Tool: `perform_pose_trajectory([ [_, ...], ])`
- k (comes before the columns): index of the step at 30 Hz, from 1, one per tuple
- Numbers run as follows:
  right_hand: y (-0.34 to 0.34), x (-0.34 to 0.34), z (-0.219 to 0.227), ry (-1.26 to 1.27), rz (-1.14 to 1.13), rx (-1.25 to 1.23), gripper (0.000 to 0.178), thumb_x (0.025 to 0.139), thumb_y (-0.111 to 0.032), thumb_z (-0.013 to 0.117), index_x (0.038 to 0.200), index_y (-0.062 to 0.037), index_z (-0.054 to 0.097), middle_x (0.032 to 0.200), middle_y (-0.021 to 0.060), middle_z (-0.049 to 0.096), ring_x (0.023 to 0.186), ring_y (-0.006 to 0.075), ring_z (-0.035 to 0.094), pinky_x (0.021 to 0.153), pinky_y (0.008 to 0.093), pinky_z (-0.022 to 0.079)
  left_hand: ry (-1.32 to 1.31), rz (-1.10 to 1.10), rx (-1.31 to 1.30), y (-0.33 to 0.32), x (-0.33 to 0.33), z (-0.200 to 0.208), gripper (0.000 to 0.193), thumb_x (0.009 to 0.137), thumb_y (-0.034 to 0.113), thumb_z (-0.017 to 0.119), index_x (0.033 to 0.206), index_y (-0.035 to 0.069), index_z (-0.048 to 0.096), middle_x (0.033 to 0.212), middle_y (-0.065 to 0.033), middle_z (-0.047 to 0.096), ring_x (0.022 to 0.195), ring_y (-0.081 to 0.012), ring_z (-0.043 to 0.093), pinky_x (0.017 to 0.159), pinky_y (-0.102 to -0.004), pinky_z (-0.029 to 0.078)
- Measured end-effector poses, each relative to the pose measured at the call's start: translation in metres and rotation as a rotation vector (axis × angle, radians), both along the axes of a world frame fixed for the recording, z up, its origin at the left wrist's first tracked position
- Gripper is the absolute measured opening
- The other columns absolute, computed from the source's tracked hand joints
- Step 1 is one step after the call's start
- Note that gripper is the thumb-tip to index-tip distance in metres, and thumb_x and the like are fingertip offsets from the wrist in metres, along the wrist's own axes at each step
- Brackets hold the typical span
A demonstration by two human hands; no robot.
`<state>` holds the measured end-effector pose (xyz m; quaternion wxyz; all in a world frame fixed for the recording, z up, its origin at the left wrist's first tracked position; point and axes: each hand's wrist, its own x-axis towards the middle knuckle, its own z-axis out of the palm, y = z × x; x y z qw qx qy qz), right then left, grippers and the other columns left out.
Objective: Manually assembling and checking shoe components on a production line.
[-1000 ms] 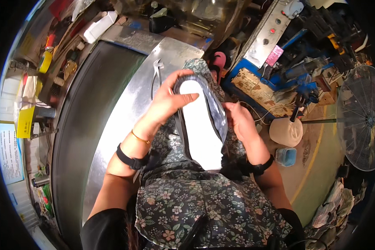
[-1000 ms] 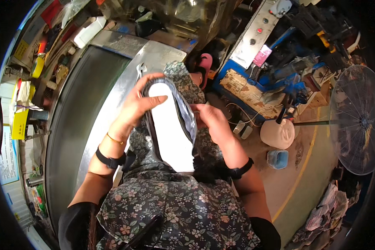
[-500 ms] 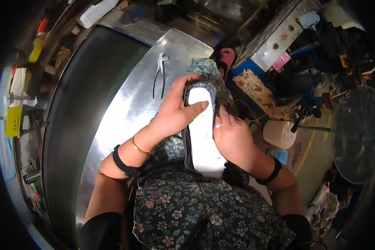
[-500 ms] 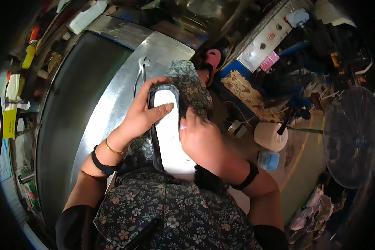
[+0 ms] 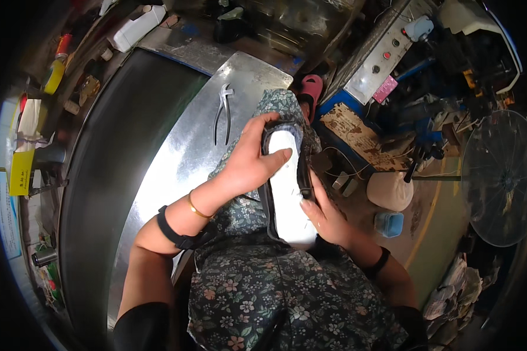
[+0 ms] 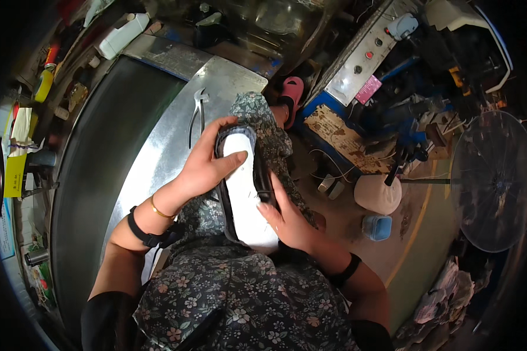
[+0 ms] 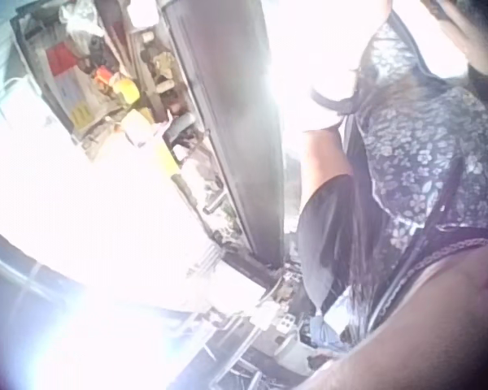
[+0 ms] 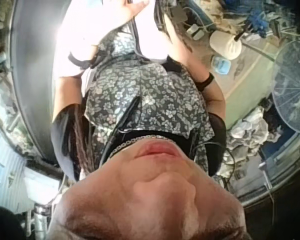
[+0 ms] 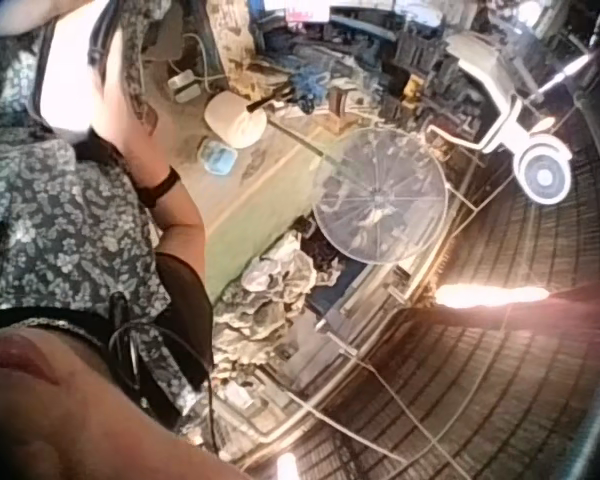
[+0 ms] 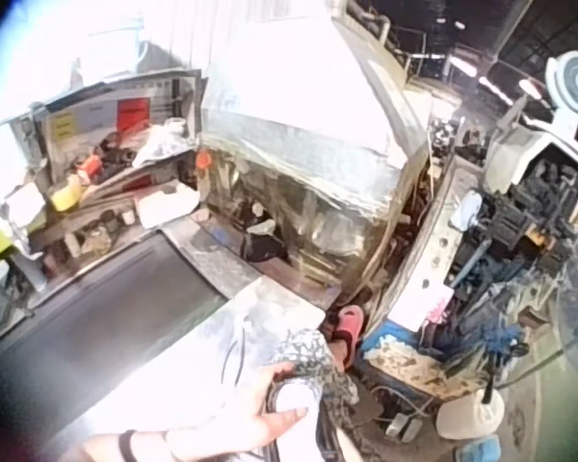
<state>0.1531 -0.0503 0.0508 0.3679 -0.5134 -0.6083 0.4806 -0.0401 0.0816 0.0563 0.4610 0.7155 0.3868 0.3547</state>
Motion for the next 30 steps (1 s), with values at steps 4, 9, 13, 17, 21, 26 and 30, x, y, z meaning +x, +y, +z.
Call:
perform_pose_trajectory([
  [4, 0.016, -0.009, -0.003, 0.36, -0.1, -0.202, 0.061, 0.103, -0.017, 0.051, 0.152, 0.0018, 0.021, 0.137, 0.0099, 0.046, 0.116, 0.0109, 0.046, 0.101, 0.0256, 0.038, -0.907, 0.029, -0.777, 0.013, -0.008, 0.006, 0.049, 0.097, 0.02, 0.055, 0.14, -0.001, 0.045, 0.131, -0.0138, 0.057, 0.112, -0.0192, 0.058, 0.103, -0.0332, 0.042],
  [9, 0.023, -0.039, 0.009, -0.164, -0.087, -0.11, 0.083, 0.099, -0.037, 0.054, 0.153, 0.0022, 0.004, 0.147, 0.0353, 0.031, 0.13, 0.0476, 0.044, 0.106, 0.0426, 0.039, 0.434, 0.395, -0.1, -0.04, -0.009, 0.015, 0.047, 0.105, 0.029, 0.036, 0.129, -0.009, 0.048, 0.11, -0.0322, 0.063, 0.103, -0.0442, 0.062, 0.09, -0.0483, 0.05],
  [13, 0.008, -0.058, -0.005, -0.127, -0.135, -0.007, 0.088, 0.099, -0.033, 0.056, 0.151, 0.0068, -0.003, 0.151, 0.0372, 0.018, 0.136, 0.0498, 0.033, 0.11, 0.0457, 0.034, 0.857, 0.224, 0.033, -0.025, -0.014, 0.036, 0.046, 0.105, 0.03, 0.036, 0.127, -0.009, 0.047, 0.094, -0.0365, 0.062, 0.086, -0.0539, 0.06, 0.075, -0.0547, 0.051],
  [17, -0.002, -0.051, -0.046, 0.166, -0.12, 0.193, 0.092, 0.099, -0.03, 0.057, 0.149, 0.0091, -0.01, 0.153, 0.0354, 0.011, 0.143, 0.0433, 0.022, 0.114, 0.0448, 0.027, 0.257, -0.22, -0.159, -0.044, -0.045, -0.003, 0.064, 0.106, 0.031, 0.034, 0.152, -0.006, 0.008, 0.155, -0.03, 0.022, 0.145, -0.0351, 0.026, 0.117, -0.0379, 0.023],
  [21, -0.012, -0.055, -0.035, 0.09, -0.188, 0.024, 0.089, 0.1, -0.02, 0.054, 0.149, 0.0077, -0.015, 0.156, 0.0271, 0.012, 0.144, 0.0336, 0.021, 0.115, 0.0387, 0.022, 0.421, 0.134, 0.03, -0.084, -0.016, 0.006, 0.048, 0.105, 0.022, 0.041, 0.141, -0.009, 0.036, 0.131, -0.0278, 0.053, 0.122, -0.0345, 0.053, 0.103, -0.0371, 0.041],
  [26, 0.0, -0.043, -0.046, 0.115, -0.229, 0.209, 0.094, 0.098, -0.031, 0.057, 0.148, 0.0109, -0.01, 0.152, 0.0375, 0.012, 0.142, 0.0435, 0.024, 0.114, 0.0424, 0.027, -0.186, 0.457, -0.003, -0.079, 0.0, -0.026, 0.026, 0.102, 0.012, 0.049, 0.117, -0.003, 0.063, 0.108, -0.0097, 0.069, 0.096, -0.0209, 0.064, 0.086, -0.0283, 0.048],
  [30, -0.004, -0.033, -0.026, 0.145, -0.056, 0.263, 0.092, 0.099, -0.03, 0.057, 0.148, 0.013, -0.008, 0.153, 0.0374, 0.009, 0.145, 0.0447, 0.018, 0.116, 0.0425, 0.022, -0.321, 0.328, -0.186, -0.052, -0.004, -0.019, 0.053, 0.107, 0.039, 0.034, 0.141, 0.002, 0.047, 0.138, -0.0115, 0.054, 0.128, -0.0205, 0.048, 0.112, -0.0334, 0.033],
])
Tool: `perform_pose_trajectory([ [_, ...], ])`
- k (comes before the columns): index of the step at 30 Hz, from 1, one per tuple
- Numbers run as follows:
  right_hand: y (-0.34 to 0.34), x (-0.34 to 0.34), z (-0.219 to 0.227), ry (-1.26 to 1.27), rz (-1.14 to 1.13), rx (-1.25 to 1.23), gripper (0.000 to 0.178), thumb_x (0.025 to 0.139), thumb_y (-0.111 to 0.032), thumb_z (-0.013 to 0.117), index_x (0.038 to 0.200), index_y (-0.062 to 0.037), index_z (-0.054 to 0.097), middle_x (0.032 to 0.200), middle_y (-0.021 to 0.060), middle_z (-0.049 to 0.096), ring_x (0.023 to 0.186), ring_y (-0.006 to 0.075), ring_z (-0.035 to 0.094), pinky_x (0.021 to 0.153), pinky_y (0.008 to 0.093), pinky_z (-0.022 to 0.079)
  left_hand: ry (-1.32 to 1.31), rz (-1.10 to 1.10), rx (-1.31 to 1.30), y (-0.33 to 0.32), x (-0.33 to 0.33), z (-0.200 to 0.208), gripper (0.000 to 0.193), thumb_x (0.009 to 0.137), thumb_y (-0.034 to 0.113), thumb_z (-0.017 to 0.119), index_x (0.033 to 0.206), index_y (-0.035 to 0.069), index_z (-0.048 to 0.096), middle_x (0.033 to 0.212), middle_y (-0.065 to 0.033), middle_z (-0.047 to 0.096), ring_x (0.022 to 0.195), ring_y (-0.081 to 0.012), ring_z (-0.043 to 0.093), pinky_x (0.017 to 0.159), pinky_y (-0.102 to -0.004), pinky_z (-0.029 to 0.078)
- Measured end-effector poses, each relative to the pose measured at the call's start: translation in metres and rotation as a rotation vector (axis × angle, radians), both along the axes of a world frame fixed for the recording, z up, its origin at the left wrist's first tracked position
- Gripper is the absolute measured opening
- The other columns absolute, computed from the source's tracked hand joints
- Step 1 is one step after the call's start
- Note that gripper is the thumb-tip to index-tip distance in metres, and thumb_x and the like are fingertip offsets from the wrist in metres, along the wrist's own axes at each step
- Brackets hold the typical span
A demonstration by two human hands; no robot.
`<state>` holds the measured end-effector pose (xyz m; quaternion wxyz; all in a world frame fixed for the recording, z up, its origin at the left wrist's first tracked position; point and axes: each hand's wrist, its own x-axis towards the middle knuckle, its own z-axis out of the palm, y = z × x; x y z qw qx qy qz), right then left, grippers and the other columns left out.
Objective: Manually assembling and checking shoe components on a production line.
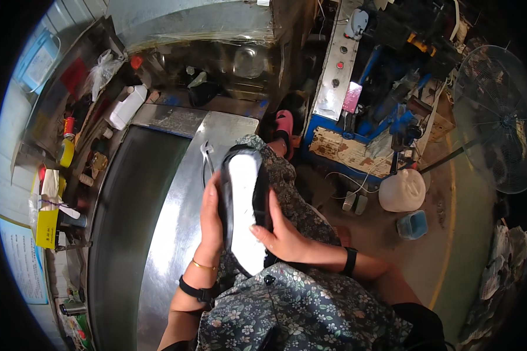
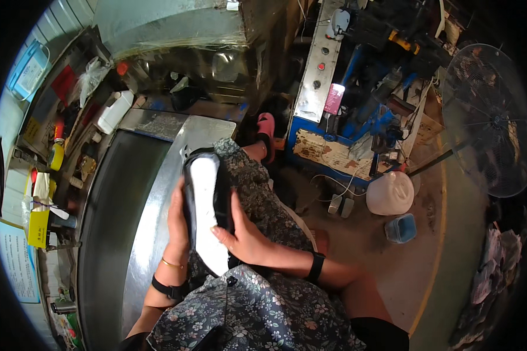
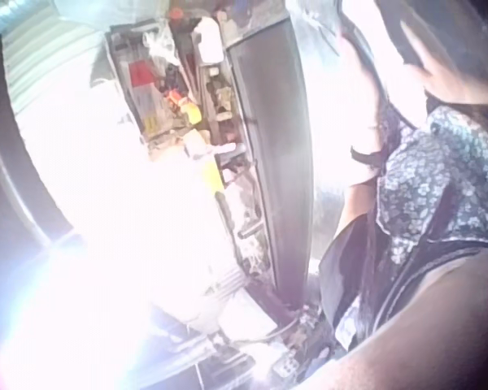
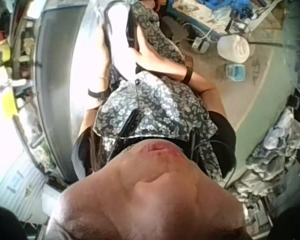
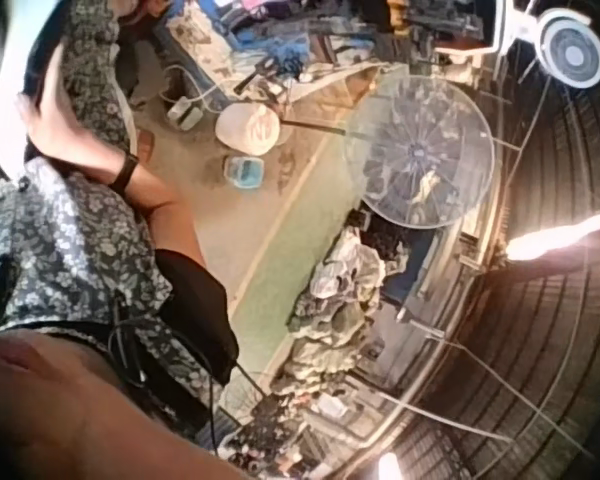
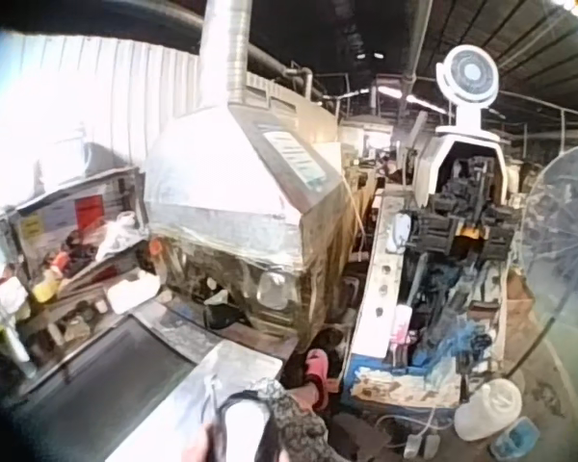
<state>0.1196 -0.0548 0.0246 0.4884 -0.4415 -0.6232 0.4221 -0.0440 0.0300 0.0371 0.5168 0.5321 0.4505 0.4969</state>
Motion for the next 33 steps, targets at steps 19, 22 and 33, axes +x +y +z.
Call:
perform_pose_trajectory([
  [19, 0.121, 0.043, 0.031, 0.198, 0.226, -0.044, 0.026, 0.102, -0.018, 0.052, 0.123, -0.0039, 0.059, 0.127, 0.0099, 0.056, 0.121, 0.0195, 0.051, 0.104, 0.0299, 0.038, -0.366, -0.441, -0.294, 0.048, 0.022, 0.027, 0.04, 0.096, 0.018, 0.061, 0.132, 0.002, 0.052, 0.128, -0.0088, 0.056, 0.12, -0.0182, 0.051, 0.103, -0.0296, 0.038],
  [22, 0.114, 0.029, 0.035, 0.118, 0.062, 0.006, 0.019, 0.102, -0.014, 0.051, 0.114, -0.0024, 0.06, 0.121, 0.009, 0.059, 0.114, 0.0207, 0.054, 0.101, 0.0306, 0.041, -0.142, -0.408, -0.126, 0.046, 0.024, 0.026, 0.041, 0.097, 0.016, 0.058, 0.134, 0.001, 0.05, 0.137, -0.0111, 0.052, 0.129, -0.0215, 0.046, 0.109, -0.0331, 0.033],
  [33, 0.097, 0.03, 0.034, -0.125, -0.178, 0.125, 0.032, 0.101, -0.008, 0.047, 0.131, -0.0003, 0.052, 0.128, 0.019, 0.058, 0.122, 0.03, 0.055, 0.103, 0.0355, 0.042, 0.11, -0.509, 0.067, 0.052, 0.021, 0.026, 0.07, 0.086, 0.024, 0.076, 0.141, 0.002, 0.039, 0.137, -0.0134, 0.048, 0.13, -0.0239, 0.045, 0.11, -0.0352, 0.034],
])
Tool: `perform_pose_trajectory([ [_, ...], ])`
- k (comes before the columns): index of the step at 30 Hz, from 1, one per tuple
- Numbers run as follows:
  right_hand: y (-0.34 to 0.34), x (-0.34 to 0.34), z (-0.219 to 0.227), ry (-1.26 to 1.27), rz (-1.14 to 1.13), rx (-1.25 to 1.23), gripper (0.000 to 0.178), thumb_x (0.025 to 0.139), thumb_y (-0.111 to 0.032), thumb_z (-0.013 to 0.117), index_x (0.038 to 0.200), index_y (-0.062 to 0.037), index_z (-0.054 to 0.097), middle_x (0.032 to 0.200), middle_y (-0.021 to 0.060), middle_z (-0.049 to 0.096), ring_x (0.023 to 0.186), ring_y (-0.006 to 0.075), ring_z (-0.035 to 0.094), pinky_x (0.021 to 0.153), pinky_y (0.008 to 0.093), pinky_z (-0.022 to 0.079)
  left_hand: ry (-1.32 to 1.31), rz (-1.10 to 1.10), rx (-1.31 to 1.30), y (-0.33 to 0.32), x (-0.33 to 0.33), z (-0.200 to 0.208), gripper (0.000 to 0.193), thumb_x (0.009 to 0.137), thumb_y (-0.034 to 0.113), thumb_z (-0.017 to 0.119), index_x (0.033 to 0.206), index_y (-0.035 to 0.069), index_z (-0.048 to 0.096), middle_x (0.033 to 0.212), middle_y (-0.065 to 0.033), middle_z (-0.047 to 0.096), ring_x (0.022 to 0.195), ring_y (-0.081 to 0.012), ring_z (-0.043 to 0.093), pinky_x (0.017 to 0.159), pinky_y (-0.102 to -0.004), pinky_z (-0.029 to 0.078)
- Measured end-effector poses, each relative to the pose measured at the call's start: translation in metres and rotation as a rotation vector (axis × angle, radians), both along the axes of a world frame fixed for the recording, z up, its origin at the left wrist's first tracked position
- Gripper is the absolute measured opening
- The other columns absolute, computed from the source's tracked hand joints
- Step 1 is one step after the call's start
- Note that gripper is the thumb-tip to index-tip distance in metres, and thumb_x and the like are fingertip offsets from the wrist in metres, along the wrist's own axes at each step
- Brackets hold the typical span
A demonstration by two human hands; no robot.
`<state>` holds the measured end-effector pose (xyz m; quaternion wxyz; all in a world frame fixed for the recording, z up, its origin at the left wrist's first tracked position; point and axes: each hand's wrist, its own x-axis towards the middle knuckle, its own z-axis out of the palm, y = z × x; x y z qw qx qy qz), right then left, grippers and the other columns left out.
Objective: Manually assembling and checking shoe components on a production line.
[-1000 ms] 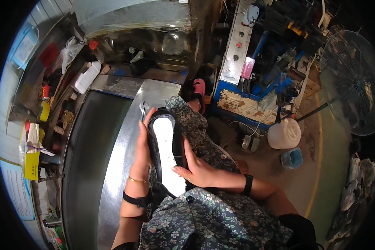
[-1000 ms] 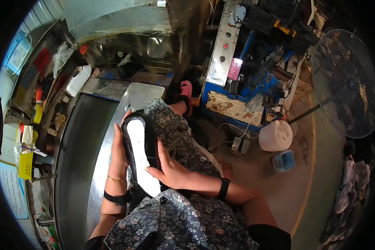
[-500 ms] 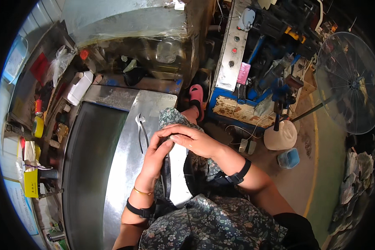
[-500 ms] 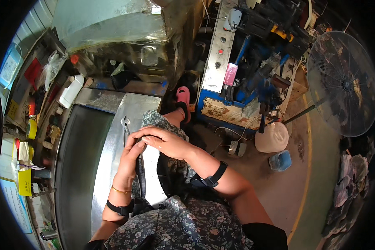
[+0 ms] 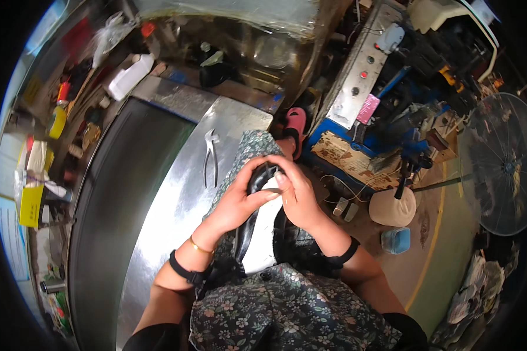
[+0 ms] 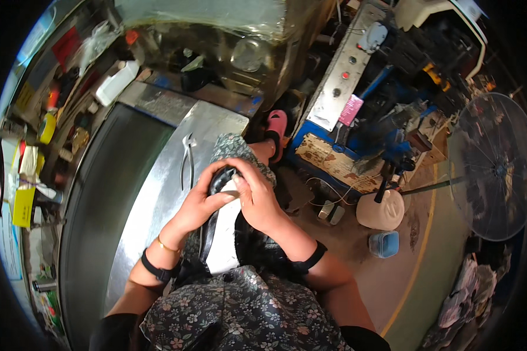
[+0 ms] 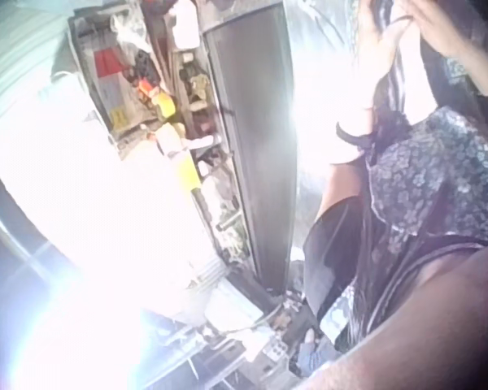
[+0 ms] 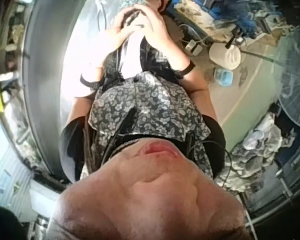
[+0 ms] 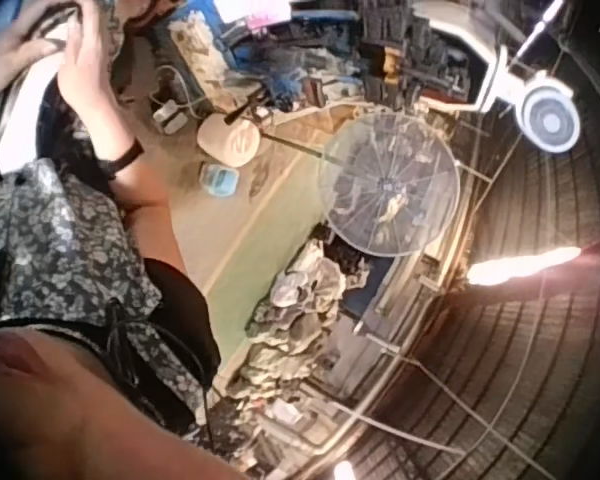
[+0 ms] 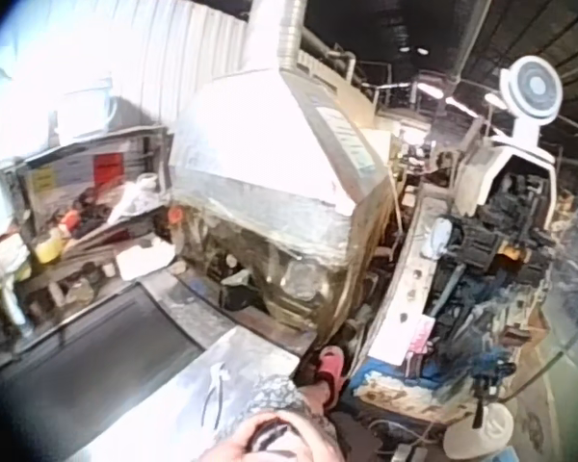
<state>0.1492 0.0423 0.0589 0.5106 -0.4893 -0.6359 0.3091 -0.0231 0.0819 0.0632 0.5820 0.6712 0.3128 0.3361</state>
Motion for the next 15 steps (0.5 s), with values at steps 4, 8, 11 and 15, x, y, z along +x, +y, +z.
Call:
perform_pose_trajectory([
  [4, 0.014, 0.023, 0.001, 0.336, 0.321, -0.368, 0.051, 0.096, -0.005, 0.053, 0.145, -0.0017, 0.039, 0.145, 0.0122, 0.045, 0.136, 0.0225, 0.04, 0.113, 0.0348, 0.03, -0.02, -0.156, -0.081, 0.013, -0.007, 0.007, 0.097, 0.07, 0.02, 0.089, 0.146, 0.004, 0.03, 0.137, -0.0134, 0.047, 0.128, -0.021, 0.045, 0.109, -0.035, 0.037],
  [8, -0.003, 0.016, 0.001, 0.265, 0.338, -0.291, 0.067, 0.089, 0.0, 0.062, 0.149, -0.0012, 0.032, 0.151, 0.0131, 0.038, 0.142, 0.0222, 0.032, 0.116, 0.0345, 0.024, -0.026, -0.133, -0.09, 0.005, -0.008, 0.008, 0.105, 0.067, 0.021, 0.091, 0.148, 0.004, 0.026, 0.138, -0.0145, 0.046, 0.13, -0.0219, 0.044, 0.11, -0.0352, 0.036],
  [11, 0.0, 0.017, -0.002, 0.244, 0.342, -0.257, 0.071, 0.088, 0.0, 0.063, 0.151, -0.0022, 0.029, 0.151, 0.013, 0.037, 0.142, 0.022, 0.031, 0.116, 0.0345, 0.025, 0.006, -0.058, -0.064, 0.006, -0.009, -0.007, 0.115, 0.064, 0.023, 0.093, 0.151, 0.002, 0.021, 0.141, -0.018, 0.043, 0.133, -0.0246, 0.042, 0.111, -0.0359, 0.035],
  [15, 0.002, 0.025, 0.001, 0.374, 0.445, -0.327, 0.079, 0.087, -0.001, 0.067, 0.153, -0.0057, 0.024, 0.154, 0.0107, 0.032, 0.141, 0.0205, 0.033, 0.115, 0.0343, 0.029, -0.01, -0.008, -0.07, 0.004, -0.005, -0.001, 0.124, 0.063, 0.031, 0.093, 0.153, -0.001, 0.015, 0.146, -0.023, 0.039, 0.135, -0.0284, 0.041, 0.113, -0.0362, 0.032],
])
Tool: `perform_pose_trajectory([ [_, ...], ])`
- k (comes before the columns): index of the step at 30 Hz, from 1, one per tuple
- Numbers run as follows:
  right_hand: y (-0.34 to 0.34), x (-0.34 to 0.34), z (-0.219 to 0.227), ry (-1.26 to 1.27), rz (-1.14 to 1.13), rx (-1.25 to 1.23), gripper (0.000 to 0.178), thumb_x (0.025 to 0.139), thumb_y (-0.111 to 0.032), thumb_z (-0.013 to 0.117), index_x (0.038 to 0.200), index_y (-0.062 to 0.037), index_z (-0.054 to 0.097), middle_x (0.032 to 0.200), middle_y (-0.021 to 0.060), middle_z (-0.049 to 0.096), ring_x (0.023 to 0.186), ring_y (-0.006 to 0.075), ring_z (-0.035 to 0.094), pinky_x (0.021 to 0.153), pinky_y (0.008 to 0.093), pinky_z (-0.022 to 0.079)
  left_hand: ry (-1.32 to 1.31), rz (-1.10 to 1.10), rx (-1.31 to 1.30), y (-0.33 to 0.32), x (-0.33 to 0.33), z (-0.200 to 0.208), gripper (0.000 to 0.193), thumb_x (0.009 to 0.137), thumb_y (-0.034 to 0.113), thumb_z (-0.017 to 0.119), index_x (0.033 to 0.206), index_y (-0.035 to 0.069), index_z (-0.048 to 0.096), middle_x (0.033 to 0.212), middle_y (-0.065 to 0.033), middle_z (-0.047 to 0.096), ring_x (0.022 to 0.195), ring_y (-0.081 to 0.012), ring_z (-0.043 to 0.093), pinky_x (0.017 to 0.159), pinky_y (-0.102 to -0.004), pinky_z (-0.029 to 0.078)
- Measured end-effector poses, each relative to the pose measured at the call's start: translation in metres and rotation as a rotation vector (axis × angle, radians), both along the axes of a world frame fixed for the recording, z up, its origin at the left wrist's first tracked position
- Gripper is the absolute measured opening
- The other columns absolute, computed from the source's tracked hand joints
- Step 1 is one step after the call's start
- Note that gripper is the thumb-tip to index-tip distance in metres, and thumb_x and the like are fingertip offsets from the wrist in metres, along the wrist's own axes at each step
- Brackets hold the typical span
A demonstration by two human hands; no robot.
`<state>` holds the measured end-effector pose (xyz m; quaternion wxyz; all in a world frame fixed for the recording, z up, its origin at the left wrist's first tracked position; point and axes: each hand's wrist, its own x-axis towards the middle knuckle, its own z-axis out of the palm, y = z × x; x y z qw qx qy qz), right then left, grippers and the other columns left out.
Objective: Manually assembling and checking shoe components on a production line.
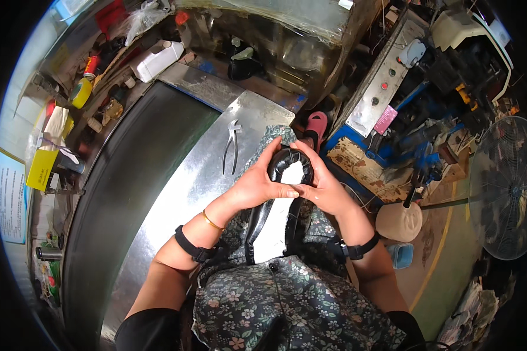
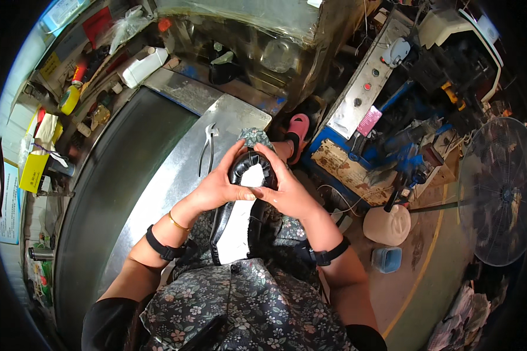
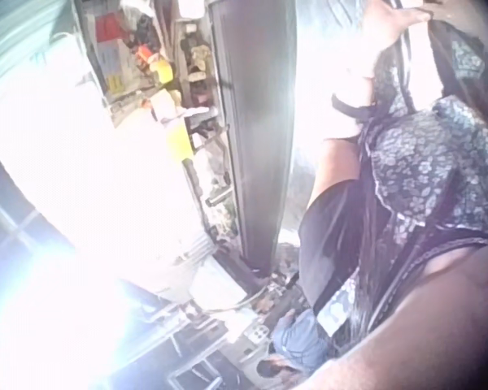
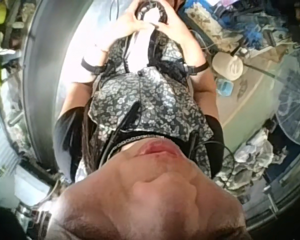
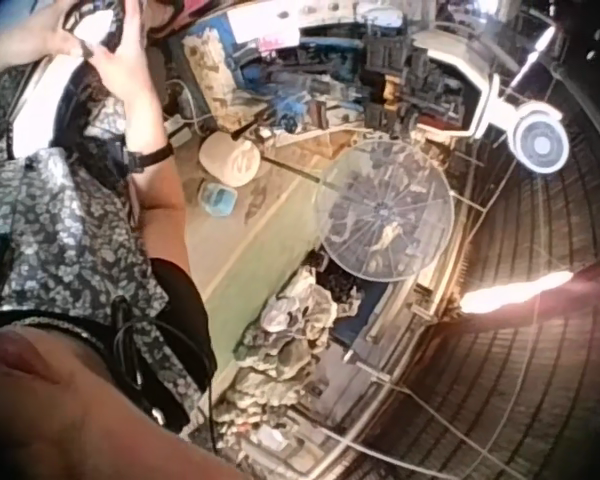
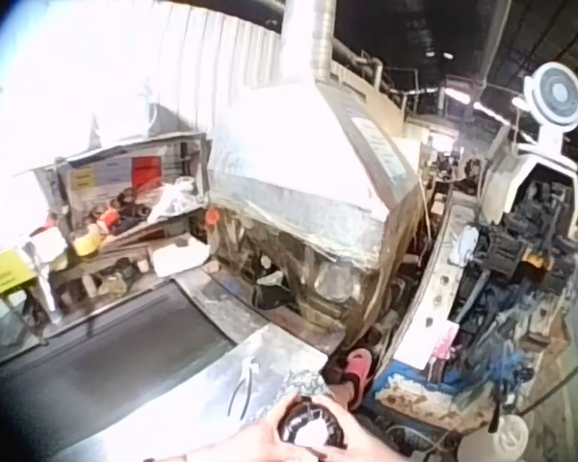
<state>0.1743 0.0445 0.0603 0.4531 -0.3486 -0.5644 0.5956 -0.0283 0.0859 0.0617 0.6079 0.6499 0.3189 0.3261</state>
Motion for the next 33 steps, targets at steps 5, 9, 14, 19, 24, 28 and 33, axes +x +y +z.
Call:
perform_pose_trajectory([
  [5, 0.0, 0.005, -0.004, -0.033, 0.015, 0.088, 0.083, 0.087, -0.006, 0.072, 0.154, -0.0074, 0.022, 0.154, 0.0094, 0.031, 0.139, 0.0196, 0.034, 0.113, 0.0347, 0.033, 0.035, 0.11, 0.1, -0.02, -0.005, -0.001, 0.092, 0.083, 0.031, 0.079, 0.149, -0.005, 0.026, 0.143, -0.0213, 0.044, 0.133, -0.0248, 0.043, 0.112, -0.0353, 0.033],
  [9, 0.001, 0.013, 0.0, -0.084, -0.019, 0.094, 0.083, 0.086, -0.021, 0.075, 0.151, -0.0032, 0.027, 0.153, 0.0132, 0.034, 0.144, 0.0226, 0.026, 0.117, 0.0356, 0.021, -0.025, 0.201, -0.178, -0.075, -0.032, -0.002, 0.069, 0.097, 0.024, 0.063, 0.149, -0.004, 0.027, 0.143, -0.0185, 0.044, 0.131, -0.0217, 0.044, 0.11, -0.0357, 0.035],
  [14, 0.01, 0.014, 0.001, -0.14, -0.062, 0.13, 0.067, 0.093, -0.033, 0.068, 0.144, -0.0014, 0.039, 0.144, 0.013, 0.046, 0.138, 0.0232, 0.037, 0.114, 0.0355, 0.026, 0.082, 0.002, -0.407, -0.129, -0.06, 0.005, 0.078, 0.097, 0.035, 0.063, 0.15, -0.006, 0.023, 0.138, -0.0164, 0.049, 0.125, -0.0197, 0.048, 0.106, -0.0323, 0.037],
  [19, 0.009, 0.014, 0.01, -0.074, -0.083, 0.105, 0.055, 0.096, -0.024, 0.063, 0.14, 0.0006, 0.043, 0.14, 0.0112, 0.048, 0.135, 0.0216, 0.039, 0.114, 0.0345, 0.026, 0.214, 0.013, -0.33, -0.14, -0.056, -0.036, 0.086, 0.096, 0.037, 0.063, 0.152, -0.005, 0.014, 0.146, -0.0226, 0.041, 0.134, -0.023, 0.041, 0.11, -0.032, 0.033],
  [24, -0.014, 0.056, 0.008, 0.297, -0.087, 0.19, 0.05, 0.093, -0.04, 0.059, 0.121, 0.0015, 0.058, 0.132, 0.0136, 0.05, 0.125, 0.0245, 0.046, 0.109, 0.0362, 0.031, -0.242, -0.219, -0.71, -0.105, -0.044, -0.012, 0.098, 0.094, 0.066, 0.042, 0.156, 0.003, 0.002, 0.161, -0.0147, 0.017, 0.147, -0.0233, 0.021, 0.116, -0.0352, 0.023],
  [28, -0.049, 0.09, 0.017, 0.433, -0.124, 0.041, 0.062, 0.087, -0.056, 0.064, 0.113, -0.001, 0.056, 0.115, 0.0084, 0.052, 0.105, 0.0193, 0.051, 0.091, 0.0347, 0.041, 0.129, -0.352, -0.287, -0.089, -0.002, -0.009, 0.095, 0.097, 0.064, 0.04, 0.153, -0.005, 0.006, 0.14, -0.0293, 0.044, 0.123, -0.034, 0.053, 0.104, -0.0368, 0.041],
  [33, -0.099, 0.125, -0.006, 0.116, -0.045, -0.551, 0.082, 0.074, -0.028, 0.076, 0.144, 0.001, 0.042, 0.13, 0.014, 0.059, 0.122, 0.0239, 0.056, 0.107, 0.0384, 0.042, 0.473, -0.63, 0.091, -0.071, 0.002, 0.004, 0.096, 0.091, 0.055, 0.062, 0.153, -0.003, 0.016, 0.098, -0.0272, 0.063, 0.081, -0.0352, 0.065, 0.076, -0.0379, 0.051],
])
